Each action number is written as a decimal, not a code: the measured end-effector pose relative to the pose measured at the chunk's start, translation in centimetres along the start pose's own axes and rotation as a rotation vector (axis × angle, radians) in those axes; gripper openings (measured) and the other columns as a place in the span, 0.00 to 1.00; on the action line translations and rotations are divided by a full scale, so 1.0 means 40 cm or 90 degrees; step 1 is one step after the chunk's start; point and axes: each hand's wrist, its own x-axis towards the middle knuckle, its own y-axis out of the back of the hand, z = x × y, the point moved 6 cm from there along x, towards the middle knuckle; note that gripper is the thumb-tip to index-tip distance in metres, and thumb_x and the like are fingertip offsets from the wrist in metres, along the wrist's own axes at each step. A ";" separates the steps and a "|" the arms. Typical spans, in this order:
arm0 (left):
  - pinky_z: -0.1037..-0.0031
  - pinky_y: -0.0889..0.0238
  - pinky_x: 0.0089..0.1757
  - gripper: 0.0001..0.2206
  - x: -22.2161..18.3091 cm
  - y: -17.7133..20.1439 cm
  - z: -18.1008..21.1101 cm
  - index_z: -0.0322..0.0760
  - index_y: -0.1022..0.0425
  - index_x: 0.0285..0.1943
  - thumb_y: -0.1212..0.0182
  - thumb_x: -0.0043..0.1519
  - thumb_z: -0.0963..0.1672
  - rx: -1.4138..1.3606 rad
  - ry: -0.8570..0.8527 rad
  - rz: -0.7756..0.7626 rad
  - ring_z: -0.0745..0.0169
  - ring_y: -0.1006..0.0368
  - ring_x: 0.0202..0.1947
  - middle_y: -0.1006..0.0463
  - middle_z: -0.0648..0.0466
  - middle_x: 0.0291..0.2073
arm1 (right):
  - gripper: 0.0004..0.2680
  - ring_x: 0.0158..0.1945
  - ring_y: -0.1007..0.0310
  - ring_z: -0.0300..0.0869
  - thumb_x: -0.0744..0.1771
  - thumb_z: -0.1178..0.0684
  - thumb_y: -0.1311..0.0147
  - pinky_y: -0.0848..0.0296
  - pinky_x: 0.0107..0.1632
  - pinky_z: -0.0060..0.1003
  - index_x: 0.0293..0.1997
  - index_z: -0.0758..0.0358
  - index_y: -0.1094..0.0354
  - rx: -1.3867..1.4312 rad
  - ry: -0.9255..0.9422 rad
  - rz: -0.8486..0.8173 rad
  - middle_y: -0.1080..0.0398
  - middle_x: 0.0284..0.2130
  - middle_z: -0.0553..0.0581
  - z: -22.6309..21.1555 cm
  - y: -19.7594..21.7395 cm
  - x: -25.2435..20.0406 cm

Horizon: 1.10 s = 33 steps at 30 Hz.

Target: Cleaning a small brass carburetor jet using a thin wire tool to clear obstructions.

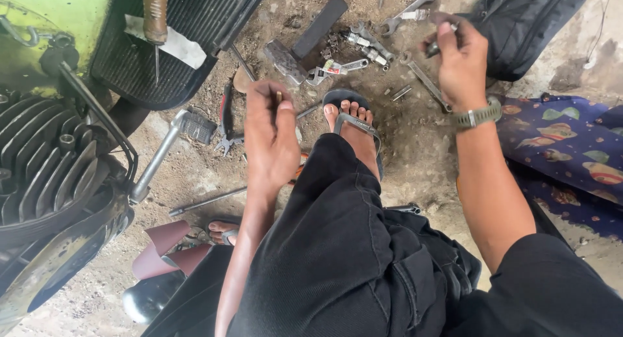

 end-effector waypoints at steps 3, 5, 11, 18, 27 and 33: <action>0.72 0.47 0.28 0.07 0.003 -0.034 -0.007 0.39 0.37 0.50 0.54 0.65 0.42 0.097 0.078 -0.079 0.70 0.41 0.25 0.33 0.56 0.29 | 0.08 0.51 0.26 0.41 0.74 0.57 0.56 0.19 0.59 0.32 0.57 0.66 0.33 0.283 0.057 -0.105 0.30 0.46 0.58 -0.026 -0.037 -0.060; 0.71 0.29 0.50 0.14 0.005 -0.069 0.013 0.35 0.27 0.58 0.48 0.68 0.46 0.147 -0.070 -0.148 0.58 0.22 0.54 0.21 0.51 0.54 | 0.07 0.49 0.28 0.38 0.73 0.48 0.48 0.22 0.58 0.32 0.53 0.57 0.30 0.370 0.159 -0.205 0.28 0.44 0.50 -0.072 -0.073 -0.112; 0.56 0.24 0.45 0.15 0.000 -0.090 0.020 0.38 0.25 0.62 0.35 0.67 0.45 0.077 -0.196 -0.097 0.37 0.22 0.49 0.20 0.43 0.45 | 0.10 0.43 0.25 0.44 0.68 0.59 0.39 0.22 0.45 0.35 0.48 0.80 0.30 0.442 0.255 -0.130 0.30 0.41 0.71 -0.130 -0.104 -0.213; 0.73 0.27 0.35 0.12 -0.012 -0.082 0.050 0.47 0.19 0.55 0.30 0.63 0.47 0.086 -0.213 -0.053 0.60 0.23 0.32 0.22 0.58 0.33 | 0.09 0.41 0.24 0.52 0.68 0.62 0.41 0.21 0.43 0.41 0.44 0.84 0.32 0.398 0.317 -0.160 0.30 0.39 0.79 -0.238 -0.083 -0.277; 0.75 0.32 0.31 0.12 -0.023 -0.069 0.093 0.44 0.19 0.55 0.29 0.63 0.45 0.037 -0.223 -0.032 0.61 0.28 0.25 0.27 0.55 0.26 | 0.07 0.38 0.25 0.48 0.69 0.63 0.42 0.24 0.41 0.39 0.43 0.81 0.33 0.378 0.343 -0.150 0.28 0.38 0.76 -0.265 -0.068 -0.294; 0.56 0.28 0.41 0.17 -0.013 -0.067 0.076 0.31 0.26 0.62 0.33 0.65 0.42 0.078 -0.239 -0.032 0.36 0.20 0.44 0.20 0.38 0.42 | 0.06 0.40 0.29 0.44 0.69 0.62 0.40 0.30 0.42 0.38 0.45 0.78 0.29 0.279 0.386 -0.154 0.28 0.37 0.72 -0.223 -0.103 -0.249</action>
